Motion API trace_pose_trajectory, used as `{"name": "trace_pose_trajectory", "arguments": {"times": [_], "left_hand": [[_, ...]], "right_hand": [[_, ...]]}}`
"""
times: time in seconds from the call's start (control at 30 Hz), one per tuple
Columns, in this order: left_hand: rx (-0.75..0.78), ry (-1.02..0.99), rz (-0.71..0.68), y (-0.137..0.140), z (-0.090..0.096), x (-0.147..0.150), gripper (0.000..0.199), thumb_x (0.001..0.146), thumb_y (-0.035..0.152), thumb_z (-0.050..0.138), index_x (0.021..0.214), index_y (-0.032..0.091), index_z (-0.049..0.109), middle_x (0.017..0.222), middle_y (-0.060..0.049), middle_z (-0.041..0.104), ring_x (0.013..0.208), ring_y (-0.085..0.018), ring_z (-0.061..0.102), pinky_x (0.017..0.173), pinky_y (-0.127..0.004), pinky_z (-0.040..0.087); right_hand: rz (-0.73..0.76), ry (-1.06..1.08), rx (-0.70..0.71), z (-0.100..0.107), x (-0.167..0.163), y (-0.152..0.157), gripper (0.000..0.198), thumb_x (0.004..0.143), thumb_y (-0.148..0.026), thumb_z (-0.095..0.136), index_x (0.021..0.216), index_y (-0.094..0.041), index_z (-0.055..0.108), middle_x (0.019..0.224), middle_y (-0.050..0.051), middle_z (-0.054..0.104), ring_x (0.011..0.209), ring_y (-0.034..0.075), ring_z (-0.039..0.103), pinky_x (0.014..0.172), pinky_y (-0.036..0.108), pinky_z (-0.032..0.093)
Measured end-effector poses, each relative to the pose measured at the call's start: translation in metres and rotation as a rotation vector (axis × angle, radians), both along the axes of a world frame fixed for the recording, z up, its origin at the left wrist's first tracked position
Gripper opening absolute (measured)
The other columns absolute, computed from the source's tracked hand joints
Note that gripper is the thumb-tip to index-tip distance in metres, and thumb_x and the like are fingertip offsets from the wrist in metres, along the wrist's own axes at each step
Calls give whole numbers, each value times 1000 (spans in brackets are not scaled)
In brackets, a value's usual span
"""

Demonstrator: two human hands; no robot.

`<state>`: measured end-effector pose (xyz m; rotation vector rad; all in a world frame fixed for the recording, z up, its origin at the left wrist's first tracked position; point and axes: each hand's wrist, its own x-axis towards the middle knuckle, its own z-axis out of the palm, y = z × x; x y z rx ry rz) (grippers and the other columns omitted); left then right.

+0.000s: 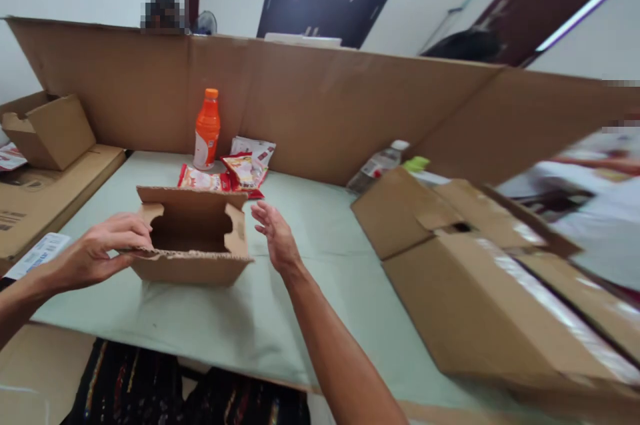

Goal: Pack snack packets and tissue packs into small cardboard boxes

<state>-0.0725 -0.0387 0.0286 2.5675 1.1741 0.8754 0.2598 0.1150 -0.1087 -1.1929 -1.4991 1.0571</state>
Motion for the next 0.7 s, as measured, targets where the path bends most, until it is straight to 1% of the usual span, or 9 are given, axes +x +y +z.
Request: {"name": "trace_pose_trajectory", "arguments": {"times": [0.1,0.2,0.27,0.33,0.4,0.47,0.6,0.67,0.7], "left_hand": [[-5,53,-76,2,-13,15,25,97,20,52,92,25,76,96,-5,77,104,-24,71,102,-44,55],[88,90,-115,-1,-10,18,19,96,17,58,93,25,75,99,-4,77,110,-24,70,103,-43,56],[142,117,-126,-3,-5,19,18,95,14,58,94,24,73,101,-5,77,111,-23,69,103,-42,55],[172,137,-124,-4,-2,19,21,93,9,56,96,22,72,104,-6,76,113,-24,68,104,-43,54],[187,154,-116,-3,-1,20,26,88,4,53,96,20,71,106,-7,75,115,-25,66,105,-44,54],[191,168,-108,0,-3,20,29,83,1,51,95,20,70,107,-7,75,119,-26,64,106,-44,53],[200,164,-108,3,-8,22,29,82,-1,49,94,20,65,108,-6,74,123,-26,62,109,-46,50],[206,160,-102,3,-10,22,29,83,-2,49,95,20,64,107,-6,74,121,-26,62,108,-45,50],[208,156,-98,3,-11,22,30,83,-2,48,96,20,64,106,-6,74,121,-26,62,108,-45,50]], "right_hand": [[74,80,-35,6,11,-29,87,96,-79,22,149,-19,53,142,17,69,128,30,68,101,46,56],[106,135,-28,7,14,-53,81,94,-81,36,143,-21,59,134,15,73,123,31,70,102,48,55],[20,149,58,13,15,-65,69,93,-77,49,134,-23,65,130,13,76,123,31,70,104,49,53],[-68,153,200,28,19,-73,53,95,-67,58,122,-24,72,127,10,77,123,30,69,107,48,52],[-46,107,339,52,21,-80,41,99,-59,59,118,-27,76,125,8,78,122,28,69,108,47,51],[113,-7,452,79,20,-84,38,103,-55,55,120,-28,77,126,6,78,122,27,69,108,46,51],[578,-388,599,126,1,-85,43,109,-50,45,122,-24,76,125,7,78,135,27,62,113,47,44],[697,-614,612,142,-8,-85,47,110,-50,41,113,-21,78,119,9,79,131,28,63,112,48,42],[703,-714,611,147,-10,-86,50,110,-51,41,108,-19,79,114,11,80,124,29,66,110,48,42]]}}
